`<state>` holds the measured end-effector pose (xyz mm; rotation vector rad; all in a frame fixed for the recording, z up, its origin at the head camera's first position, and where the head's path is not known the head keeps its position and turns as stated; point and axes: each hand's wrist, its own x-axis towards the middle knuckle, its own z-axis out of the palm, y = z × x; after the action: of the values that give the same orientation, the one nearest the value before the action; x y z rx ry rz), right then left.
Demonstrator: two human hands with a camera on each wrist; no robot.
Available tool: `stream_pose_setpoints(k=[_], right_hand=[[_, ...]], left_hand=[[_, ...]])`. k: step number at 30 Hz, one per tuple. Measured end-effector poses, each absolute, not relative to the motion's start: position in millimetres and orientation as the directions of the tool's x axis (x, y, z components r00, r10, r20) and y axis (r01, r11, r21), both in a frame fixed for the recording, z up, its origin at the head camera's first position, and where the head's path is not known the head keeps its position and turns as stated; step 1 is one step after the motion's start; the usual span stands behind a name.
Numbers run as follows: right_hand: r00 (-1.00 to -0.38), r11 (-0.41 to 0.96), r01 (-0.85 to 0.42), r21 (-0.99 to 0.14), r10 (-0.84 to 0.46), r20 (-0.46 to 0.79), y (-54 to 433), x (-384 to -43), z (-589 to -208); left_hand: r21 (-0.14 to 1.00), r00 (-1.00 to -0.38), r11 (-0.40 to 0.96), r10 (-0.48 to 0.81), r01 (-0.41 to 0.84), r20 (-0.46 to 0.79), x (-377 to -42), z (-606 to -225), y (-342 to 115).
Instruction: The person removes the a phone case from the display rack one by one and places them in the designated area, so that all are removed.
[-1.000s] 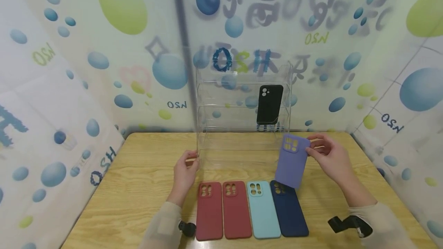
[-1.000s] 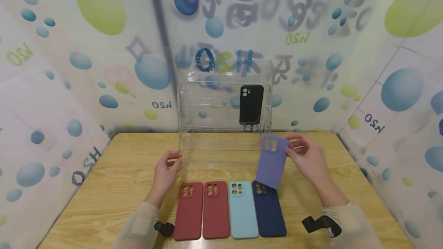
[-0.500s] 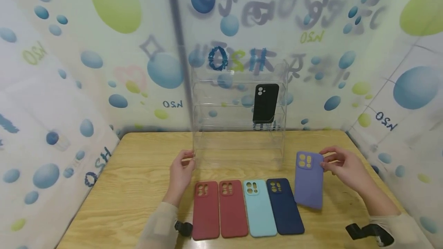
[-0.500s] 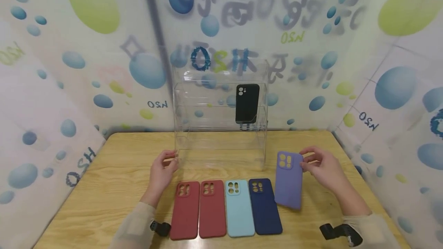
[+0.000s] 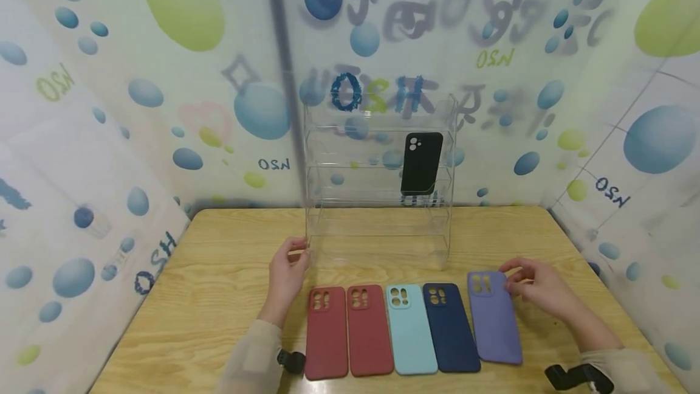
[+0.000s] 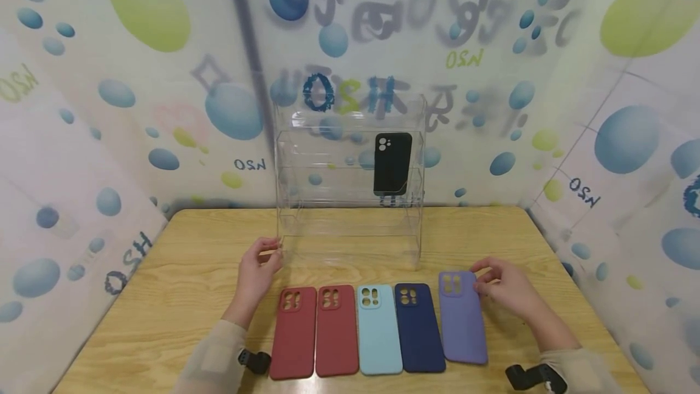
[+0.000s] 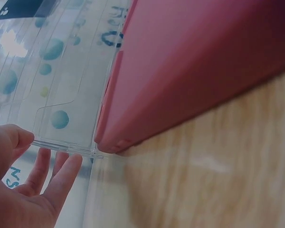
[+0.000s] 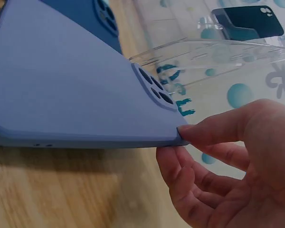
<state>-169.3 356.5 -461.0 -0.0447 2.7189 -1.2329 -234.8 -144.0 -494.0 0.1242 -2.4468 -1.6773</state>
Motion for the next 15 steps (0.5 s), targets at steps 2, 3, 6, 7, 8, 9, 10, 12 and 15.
stream_pose_setpoints(k=[2, 3, 6, 7, 8, 9, 10, 12, 15], right_hand=[[-0.987, 0.661, 0.044, -0.749, -0.089, -0.137, 356, -170, -467], [-0.986, 0.660, 0.053, -0.749, -0.085, -0.144, 356, -171, -470], [-0.982, 0.651, 0.085, -0.755, -0.074, -0.174, 355, -172, -475], [-0.981, 0.650, 0.090, -0.755, -0.075, -0.181, 354, -172, -476], [-0.979, 0.643, 0.098, -0.760, -0.076, -0.191, 354, -173, -476], [-0.976, 0.641, 0.105, -0.760, -0.080, -0.202, 354, -173, -477], [-0.974, 0.642, 0.110, -0.759, -0.082, -0.211, 353, -174, -477], [-0.972, 0.653, 0.102, -0.750, -0.093, -0.214, 352, -174, -478], [-0.974, 0.693, 0.095, -0.715, -0.083, -0.210, 348, -174, -478]], left_hand=[[0.933, -0.982, 0.359, -0.164, 0.029, 0.094, -235, -494, -144], [0.933, -0.982, 0.358, -0.164, 0.028, 0.092, -235, -494, -144], [0.934, -0.983, 0.357, -0.163, 0.026, 0.089, -234, -494, -143], [0.934, -0.983, 0.356, -0.162, 0.026, 0.089, -234, -494, -143], [0.934, -0.983, 0.355, -0.163, 0.026, 0.089, -233, -494, -143], [0.934, -0.982, 0.357, -0.165, 0.027, 0.092, -233, -494, -143], [0.933, -0.982, 0.358, -0.165, 0.029, 0.093, -233, -494, -143], [0.934, -0.981, 0.356, -0.167, 0.029, 0.094, -233, -493, -143], [0.934, -0.981, 0.355, -0.171, 0.027, 0.093, -233, -492, -143]])
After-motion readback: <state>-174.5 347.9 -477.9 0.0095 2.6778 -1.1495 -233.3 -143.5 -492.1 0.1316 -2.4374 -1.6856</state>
